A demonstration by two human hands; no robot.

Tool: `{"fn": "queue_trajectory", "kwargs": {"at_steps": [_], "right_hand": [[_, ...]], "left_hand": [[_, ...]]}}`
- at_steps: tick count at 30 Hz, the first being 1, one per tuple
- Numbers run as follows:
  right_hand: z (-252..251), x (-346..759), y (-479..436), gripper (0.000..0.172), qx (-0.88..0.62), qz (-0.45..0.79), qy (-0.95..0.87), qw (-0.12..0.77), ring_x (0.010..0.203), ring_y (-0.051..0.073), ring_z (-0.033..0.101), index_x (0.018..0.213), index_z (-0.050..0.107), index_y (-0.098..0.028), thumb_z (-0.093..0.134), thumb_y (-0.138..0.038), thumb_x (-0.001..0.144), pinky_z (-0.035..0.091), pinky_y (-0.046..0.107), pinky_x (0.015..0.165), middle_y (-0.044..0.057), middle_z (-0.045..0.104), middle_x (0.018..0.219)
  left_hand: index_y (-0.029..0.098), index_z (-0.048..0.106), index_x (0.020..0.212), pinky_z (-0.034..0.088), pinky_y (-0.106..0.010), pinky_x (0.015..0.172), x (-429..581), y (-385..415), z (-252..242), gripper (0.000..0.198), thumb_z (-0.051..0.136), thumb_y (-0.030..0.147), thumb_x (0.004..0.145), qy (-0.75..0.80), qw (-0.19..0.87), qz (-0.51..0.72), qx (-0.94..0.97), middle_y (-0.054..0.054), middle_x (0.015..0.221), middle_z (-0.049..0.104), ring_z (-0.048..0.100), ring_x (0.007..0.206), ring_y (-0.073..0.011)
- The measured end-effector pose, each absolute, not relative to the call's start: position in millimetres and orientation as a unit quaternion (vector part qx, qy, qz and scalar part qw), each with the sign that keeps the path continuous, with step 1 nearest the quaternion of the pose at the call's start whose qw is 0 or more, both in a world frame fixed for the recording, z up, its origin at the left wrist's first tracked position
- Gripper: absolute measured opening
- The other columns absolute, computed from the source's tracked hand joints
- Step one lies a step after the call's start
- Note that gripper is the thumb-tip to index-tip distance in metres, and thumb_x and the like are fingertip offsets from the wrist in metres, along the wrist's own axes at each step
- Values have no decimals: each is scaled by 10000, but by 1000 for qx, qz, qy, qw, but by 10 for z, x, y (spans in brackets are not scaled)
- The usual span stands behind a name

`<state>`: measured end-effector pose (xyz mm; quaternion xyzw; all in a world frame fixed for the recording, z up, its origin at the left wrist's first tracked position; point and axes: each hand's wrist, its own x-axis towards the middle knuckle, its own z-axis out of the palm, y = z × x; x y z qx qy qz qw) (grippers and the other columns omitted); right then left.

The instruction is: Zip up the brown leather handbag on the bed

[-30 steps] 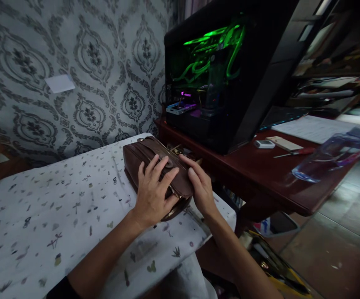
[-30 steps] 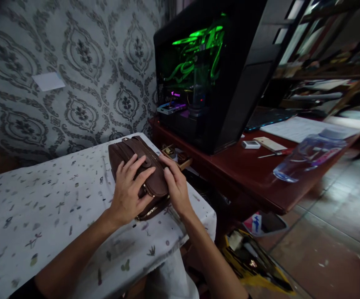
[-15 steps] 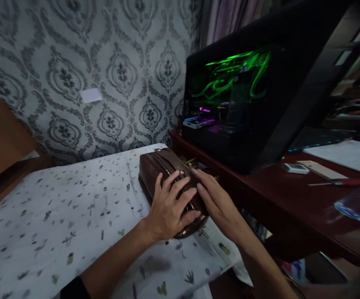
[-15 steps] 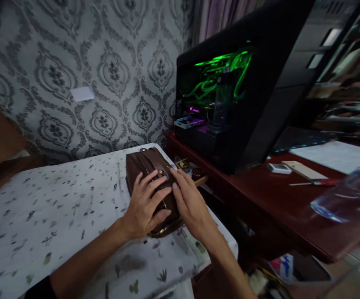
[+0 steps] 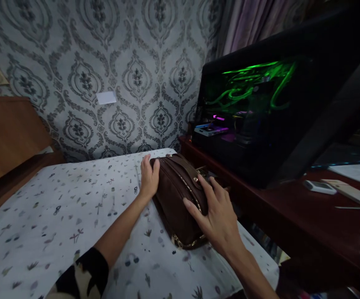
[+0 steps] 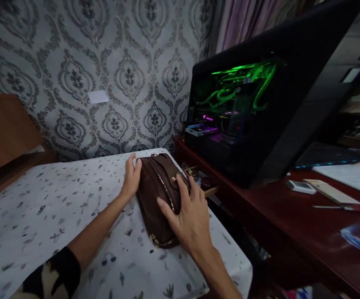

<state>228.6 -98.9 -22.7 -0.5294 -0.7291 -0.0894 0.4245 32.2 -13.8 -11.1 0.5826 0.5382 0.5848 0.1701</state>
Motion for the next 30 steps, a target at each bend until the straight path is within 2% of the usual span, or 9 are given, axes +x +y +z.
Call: {"fn": "queue_trajectory", "kwargs": {"at_steps": [3, 7, 11, 14, 17, 23, 30], "right_hand": [[-205, 2256, -988, 671, -529, -100, -725, 430, 1206, 389, 560, 1458, 490, -216, 448, -655, 951, 519, 588, 947, 205, 537, 1364], [-199, 2223, -985, 663, -529, -110, -719, 437, 1190, 373, 565, 1439, 510, -214, 443, -659, 953, 525, 568, 934, 189, 548, 1343], [-203, 2238, -1001, 762, -528, -108, -731, 418, 1228, 387, 546, 1444, 505, -180, 437, -734, 923, 508, 587, 961, 216, 515, 1386], [-202, 2255, -1021, 847, -527, -104, -741, 403, 1291, 409, 502, 1454, 492, -164, 461, -787, 880, 475, 609, 1007, 241, 452, 1454], [-201, 2256, -1031, 847, -529, -97, -744, 396, 1331, 406, 472, 1474, 471, -172, 489, -770, 875, 456, 608, 1037, 237, 429, 1479], [-212, 2236, -1016, 806, -527, -111, -734, 413, 1298, 393, 501, 1458, 486, -171, 492, -740, 887, 475, 598, 1013, 230, 472, 1438], [-233, 2229, -1006, 791, -521, -114, -729, 430, 1295, 386, 502, 1450, 489, -172, 511, -725, 886, 473, 588, 1026, 219, 480, 1435]], "left_hand": [[117, 442, 1384, 249, -492, 1242, 256, 36, -176, 509, 429, 458, 1006, 548, 214, 572, 571, -221, 1515, 440, 379, 1464, -286], [181, 541, 1267, 304, -386, 1214, 165, 67, -178, 363, 418, 421, 1023, 542, 237, 575, 566, -122, 1435, 547, 465, 1385, -214], [185, 603, 1121, 452, -338, 1060, 34, 250, -124, 351, 363, 432, 1051, 580, 286, 557, 521, -79, 1234, 654, 577, 1217, -197], [152, 615, 1130, 538, -371, 909, -48, 495, -90, 396, 445, 495, 1028, 618, 364, 503, 482, -86, 1126, 671, 647, 1039, -200], [133, 621, 1155, 574, -367, 794, -112, 711, -45, 403, 534, 494, 998, 642, 441, 426, 459, -77, 1054, 669, 662, 882, -173], [135, 622, 1175, 590, -356, 785, -223, 908, 69, 341, 592, 417, 985, 675, 484, 311, 461, -77, 1089, 665, 665, 902, -173], [153, 614, 1219, 593, -386, 842, -246, 1038, 175, 325, 609, 373, 979, 701, 428, 273, 500, -92, 1179, 651, 663, 985, -193]]}}
